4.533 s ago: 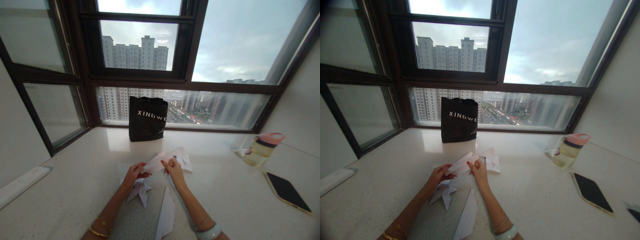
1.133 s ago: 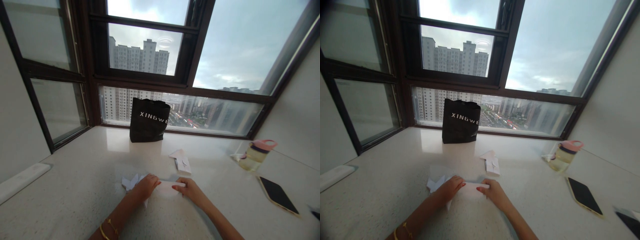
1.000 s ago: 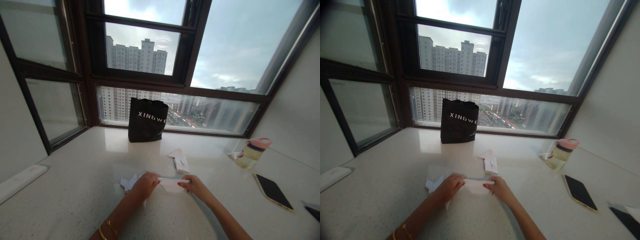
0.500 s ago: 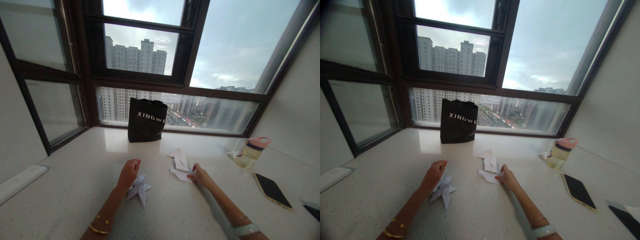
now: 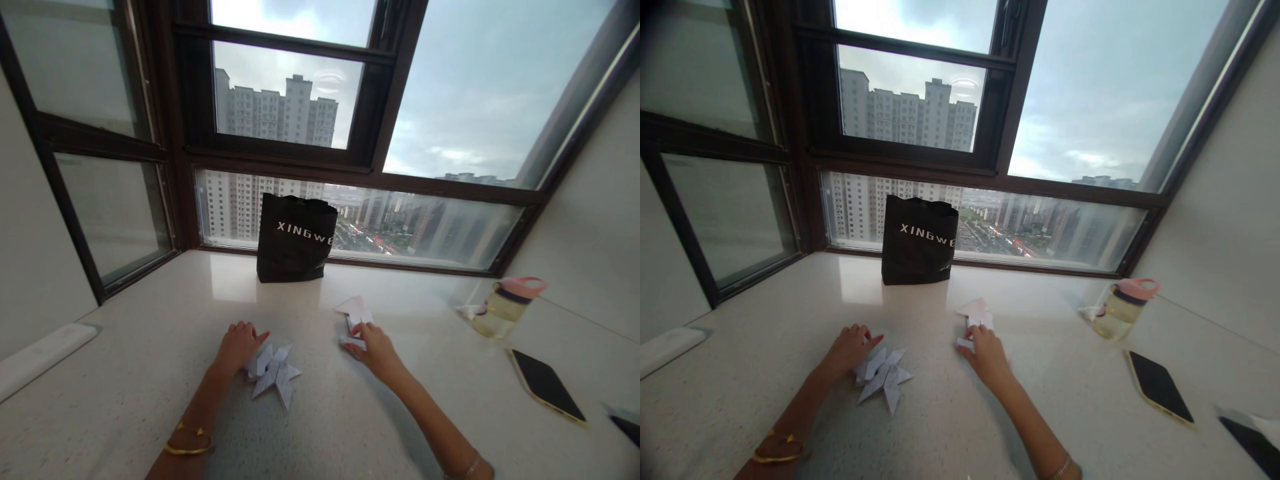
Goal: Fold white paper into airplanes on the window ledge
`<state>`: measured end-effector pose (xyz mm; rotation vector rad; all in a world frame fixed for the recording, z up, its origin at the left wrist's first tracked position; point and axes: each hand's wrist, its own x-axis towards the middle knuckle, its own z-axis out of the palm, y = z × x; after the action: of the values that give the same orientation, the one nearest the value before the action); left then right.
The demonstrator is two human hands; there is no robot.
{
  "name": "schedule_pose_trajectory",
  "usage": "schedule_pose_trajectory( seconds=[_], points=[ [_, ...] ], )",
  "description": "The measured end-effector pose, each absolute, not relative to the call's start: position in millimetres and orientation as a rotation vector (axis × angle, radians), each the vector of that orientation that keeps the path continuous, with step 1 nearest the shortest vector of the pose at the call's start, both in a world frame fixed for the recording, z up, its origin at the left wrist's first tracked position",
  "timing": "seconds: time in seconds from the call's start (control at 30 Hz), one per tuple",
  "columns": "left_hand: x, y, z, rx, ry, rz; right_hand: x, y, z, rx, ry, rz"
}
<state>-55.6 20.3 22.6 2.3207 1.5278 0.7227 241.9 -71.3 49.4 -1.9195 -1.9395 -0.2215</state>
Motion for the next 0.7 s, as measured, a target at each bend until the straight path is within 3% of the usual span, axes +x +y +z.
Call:
schedule_pose_trajectory(
  seconds=[0.2, 0.7],
  points=[
    [-46.1, 9.3, 25.5, 2.39, 1.464, 0.46, 155.1, -54.5, 27.2, -1.67, -2.09, 0.347],
    [-22.4, 11.7, 29.4, 1.717, 1.005, 0.971, 144.6, -40.7, 10.7, -1.426, -1.784, 0.525]
  ],
)
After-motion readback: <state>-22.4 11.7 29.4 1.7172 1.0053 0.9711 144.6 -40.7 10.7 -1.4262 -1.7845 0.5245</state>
